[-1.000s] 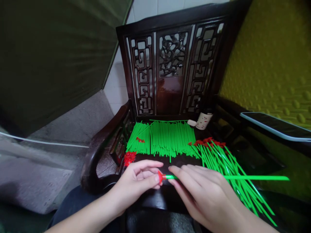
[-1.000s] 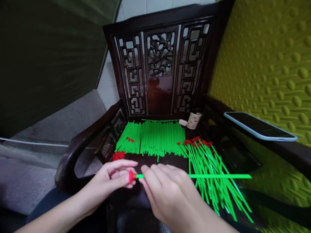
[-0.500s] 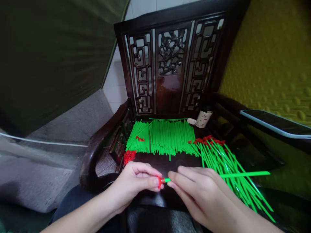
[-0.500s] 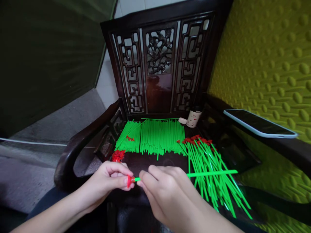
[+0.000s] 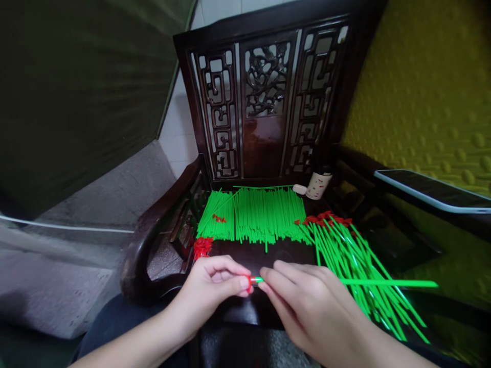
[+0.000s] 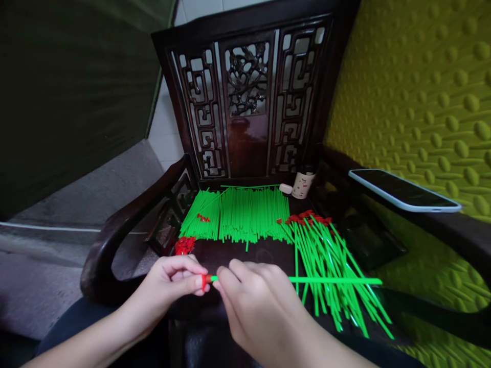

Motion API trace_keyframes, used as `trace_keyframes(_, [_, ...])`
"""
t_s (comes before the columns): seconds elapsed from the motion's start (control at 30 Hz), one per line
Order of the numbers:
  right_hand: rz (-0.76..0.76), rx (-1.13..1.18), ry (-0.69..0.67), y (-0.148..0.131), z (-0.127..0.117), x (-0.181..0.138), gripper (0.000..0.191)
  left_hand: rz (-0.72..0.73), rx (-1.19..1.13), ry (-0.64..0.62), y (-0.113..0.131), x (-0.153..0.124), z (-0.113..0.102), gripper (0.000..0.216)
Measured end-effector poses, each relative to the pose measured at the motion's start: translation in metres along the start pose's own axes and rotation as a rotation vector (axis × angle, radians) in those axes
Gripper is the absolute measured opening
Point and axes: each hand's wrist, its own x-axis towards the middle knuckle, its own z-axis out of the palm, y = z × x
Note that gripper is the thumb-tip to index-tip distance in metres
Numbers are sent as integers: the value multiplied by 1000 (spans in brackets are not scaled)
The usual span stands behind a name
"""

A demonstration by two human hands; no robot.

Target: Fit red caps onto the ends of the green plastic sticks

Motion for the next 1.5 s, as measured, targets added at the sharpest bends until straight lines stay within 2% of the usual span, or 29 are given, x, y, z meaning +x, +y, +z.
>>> trace_keyframes(0.17, [-42, 26, 81, 2, -4, 4, 16, -204, -135, 13, 4, 1, -4, 16])
trace_keyframes(0.3, [-100, 15, 98, 9, -3, 5, 17, -225, -156, -2, 4, 1, -4, 18])
trace_keyframes(0.4, [-128, -20, 44, 13, -3, 5, 15, -246, -140, -22, 4, 1, -5, 18])
trace_keyframes(0.5, [-95, 52, -58, 14, -6, 5, 13, -274, -142, -45, 4, 0, -5, 18])
trace_keyframes(0.57, [-82, 92, -74, 13, -9, 6, 14, -280, -146, -64, 5, 0, -5, 18])
trace_keyframes(0.87, [-94, 119, -101, 13, -11, 6, 19, -264, -148, -106, 6, 2, -7, 20])
trace_keyframes(1.03, [-91, 190, -43, 11, -11, 7, 23, -189, -155, -129, 3, -1, -5, 15])
trace_keyframes(1.23, [-6, 263, 65, -1, -4, 5, 20, -53, -269, -148, -4, -4, 1, 10])
trace_keyframes(1.33, [0, 218, 111, -5, 0, 3, 20, -51, -307, -149, -8, -7, 3, 10])
trace_keyframes(1.5, [53, 268, 88, -8, 2, 2, 21, -77, -343, -150, -6, -9, 4, 9])
